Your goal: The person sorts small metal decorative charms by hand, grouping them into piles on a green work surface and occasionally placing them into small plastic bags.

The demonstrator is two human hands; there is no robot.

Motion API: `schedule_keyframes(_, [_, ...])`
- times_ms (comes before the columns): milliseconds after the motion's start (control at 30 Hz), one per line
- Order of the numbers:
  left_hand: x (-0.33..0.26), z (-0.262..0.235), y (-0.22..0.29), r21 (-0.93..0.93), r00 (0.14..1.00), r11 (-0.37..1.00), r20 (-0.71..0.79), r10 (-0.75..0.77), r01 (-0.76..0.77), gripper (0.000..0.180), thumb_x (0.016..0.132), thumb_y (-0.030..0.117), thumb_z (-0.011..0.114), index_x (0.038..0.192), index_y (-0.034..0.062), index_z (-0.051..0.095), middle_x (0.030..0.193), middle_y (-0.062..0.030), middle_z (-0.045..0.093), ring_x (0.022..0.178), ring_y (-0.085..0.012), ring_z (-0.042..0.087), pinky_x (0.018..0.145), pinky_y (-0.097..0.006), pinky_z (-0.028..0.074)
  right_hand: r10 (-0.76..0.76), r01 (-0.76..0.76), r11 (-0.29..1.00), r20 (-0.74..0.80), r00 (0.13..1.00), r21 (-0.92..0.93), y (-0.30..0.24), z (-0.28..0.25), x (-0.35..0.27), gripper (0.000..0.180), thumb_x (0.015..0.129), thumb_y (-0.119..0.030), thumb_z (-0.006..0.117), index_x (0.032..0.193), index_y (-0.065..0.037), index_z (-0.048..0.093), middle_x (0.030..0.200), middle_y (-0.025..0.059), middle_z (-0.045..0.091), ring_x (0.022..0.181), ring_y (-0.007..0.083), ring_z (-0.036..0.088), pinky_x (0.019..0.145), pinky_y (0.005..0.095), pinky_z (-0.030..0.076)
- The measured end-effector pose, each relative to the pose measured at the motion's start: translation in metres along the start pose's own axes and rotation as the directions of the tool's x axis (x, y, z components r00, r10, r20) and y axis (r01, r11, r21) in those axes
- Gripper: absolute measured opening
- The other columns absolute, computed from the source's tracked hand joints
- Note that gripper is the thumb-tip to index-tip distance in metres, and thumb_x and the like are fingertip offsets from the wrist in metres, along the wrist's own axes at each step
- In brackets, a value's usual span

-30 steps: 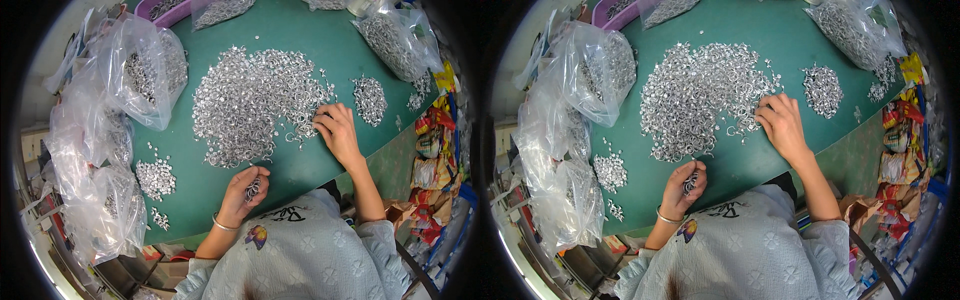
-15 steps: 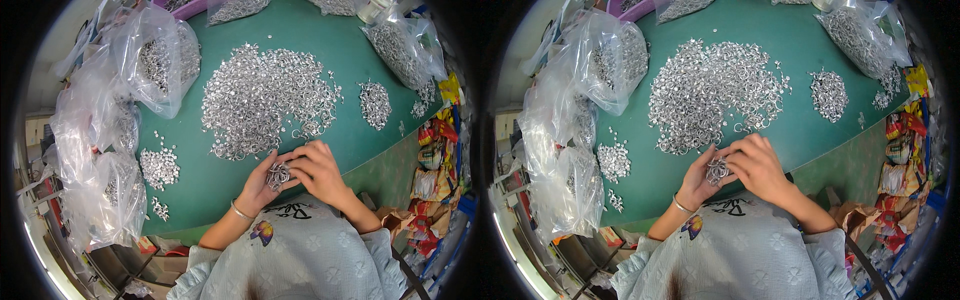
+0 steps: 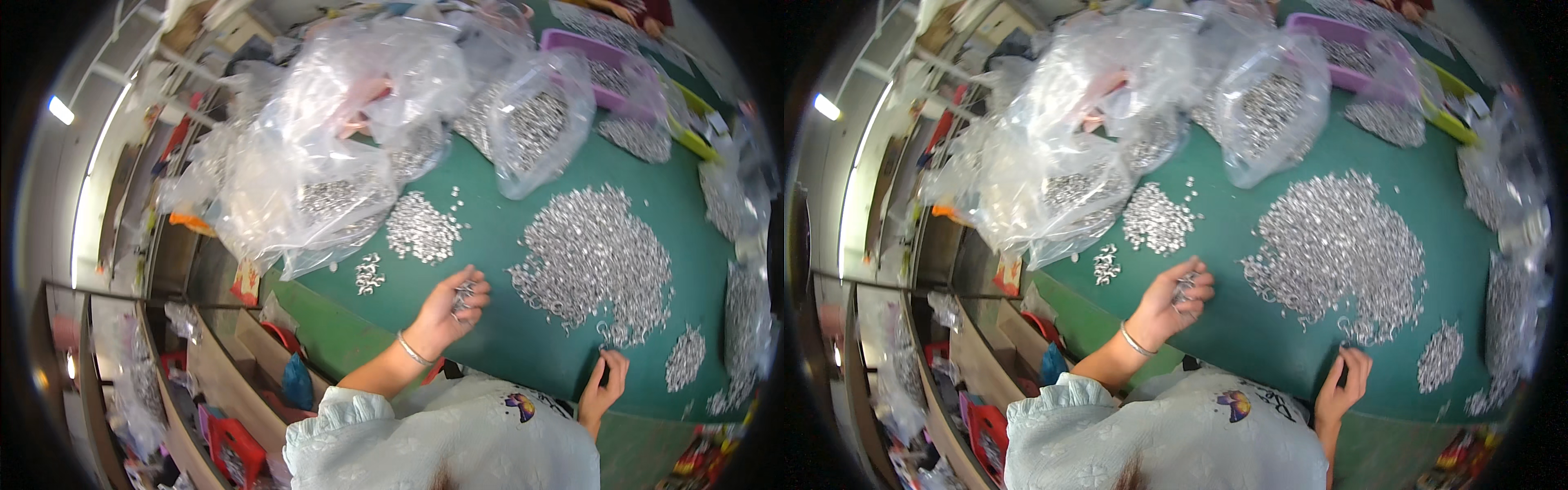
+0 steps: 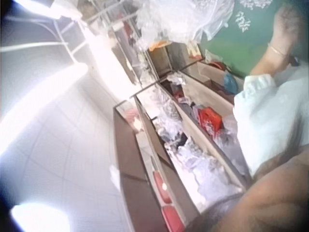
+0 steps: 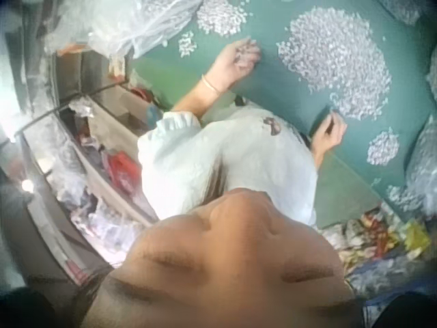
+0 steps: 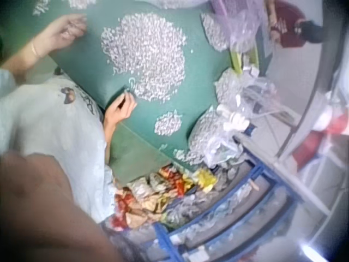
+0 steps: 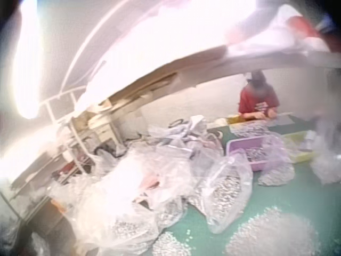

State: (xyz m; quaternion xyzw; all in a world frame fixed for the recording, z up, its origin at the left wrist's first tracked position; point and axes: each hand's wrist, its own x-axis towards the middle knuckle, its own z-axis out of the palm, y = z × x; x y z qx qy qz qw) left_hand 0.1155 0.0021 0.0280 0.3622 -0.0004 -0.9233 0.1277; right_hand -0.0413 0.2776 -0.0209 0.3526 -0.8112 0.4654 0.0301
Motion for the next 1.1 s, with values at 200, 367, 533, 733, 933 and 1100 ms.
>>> schedule_keyframes(200, [-0.062, 0.003, 0.092, 0.046, 0.749, 0.75, -0.035, 0.661, -0.66, 0.013, 0.098, 0.019, 0.049, 0.098, 0.0059, 0.051, 0.08, -0.0036, 0.05, 0.059, -0.0085, 0.043, 0.038, -0.018, 0.029, 0.053, -0.053, 0.998, -0.003, 0.999, 0.039, 0.011, 0.005, -0.009, 0.013, 0.09, 0.005, 0.051, 0.099, 0.006, 0.06, 0.096, 0.0183, 0.059, 0.086, 0.0314, 0.055, 0.079, 0.0378, 0.045])
schedule_keyframes(367, [-0.085, 0.01, 0.141, -0.013, 0.7, 0.708, 0.138, 0.701, -0.706, 0.013, 0.098, 0.018, 0.049, 0.104, 0.0062, 0.049, 0.078, -0.0034, 0.048, 0.055, -0.0082, 0.04, 0.037, -0.019, 0.029, 0.123, -0.121, 0.983, -0.003, 0.992, 0.136, 0.012, 0.007, -0.007, 0.014, 0.09, 0.004, 0.05, 0.099, 0.006, 0.06, 0.093, 0.016, 0.058, 0.084, 0.0272, 0.056, 0.077, 0.0347, 0.045])
schedule_keyframes(533, [-0.051, 0.065, 0.149, 0.141, 0.765, 0.76, 0.259, 0.59, -0.634, 0.014, 0.097, 0.017, 0.05, 0.103, 0.0049, 0.052, 0.078, -0.0021, 0.047, 0.055, -0.0075, 0.04, 0.035, -0.017, 0.027, 0.142, -0.139, 0.978, -0.01, 0.99, 0.155, 0.021, 0.008, -0.007, 0.014, 0.089, 0.006, 0.05, 0.097, 0.006, 0.06, 0.091, 0.0151, 0.059, 0.08, 0.0244, 0.057, 0.074, 0.0318, 0.046])
schedule_keyframes(733, [0.008, 0.163, 0.242, 0.629, 0.605, 0.287, 0.374, 0.703, -0.722, 0.023, 0.096, 0.019, 0.048, 0.104, -0.0006, 0.058, 0.074, -0.0022, 0.054, 0.051, -0.0085, 0.043, 0.038, -0.019, 0.026, 0.148, -0.144, 0.975, -0.012, 0.989, 0.172, 0.022, 0.009, -0.006, 0.013, 0.088, 0.006, 0.051, 0.095, 0.006, 0.061, 0.088, 0.0141, 0.059, 0.075, 0.0223, 0.057, 0.069, 0.0302, 0.046])
schedule_keyframes(933, [0.099, 0.177, 0.293, 0.961, 0.758, -0.028, 0.234, 0.609, -0.274, 0.023, 0.093, 0.018, 0.053, 0.093, -0.0005, 0.065, 0.068, -0.0032, 0.059, 0.052, -0.0114, 0.053, 0.041, -0.026, 0.036, 0.168, -0.163, 0.974, -0.018, 0.986, 0.157, 0.023, 0.007, -0.007, 0.013, 0.086, 0.007, 0.051, 0.093, 0.006, 0.062, 0.085, 0.0129, 0.059, 0.073, 0.0208, 0.056, 0.066, 0.0294, 0.045])
schedule_keyframes(1100, [0.15, 0.156, 0.321, 0.722, 0.813, -0.692, 0.396, 0.428, 0.013, 0.018, 0.087, 0.022, 0.062, 0.086, 0.0049, 0.07, 0.077, -0.0098, 0.066, 0.064, -0.0207, 0.062, 0.052, -0.035, 0.047, 0.236, -0.228, 0.959, -0.03, 0.971, 0.169, 0.02, 0.006, -0.014, 0.013, 0.086, 0.007, 0.051, 0.093, 0.006, 0.062, 0.084, 0.013, 0.059, 0.072, 0.0211, 0.056, 0.066, 0.0296, 0.045])
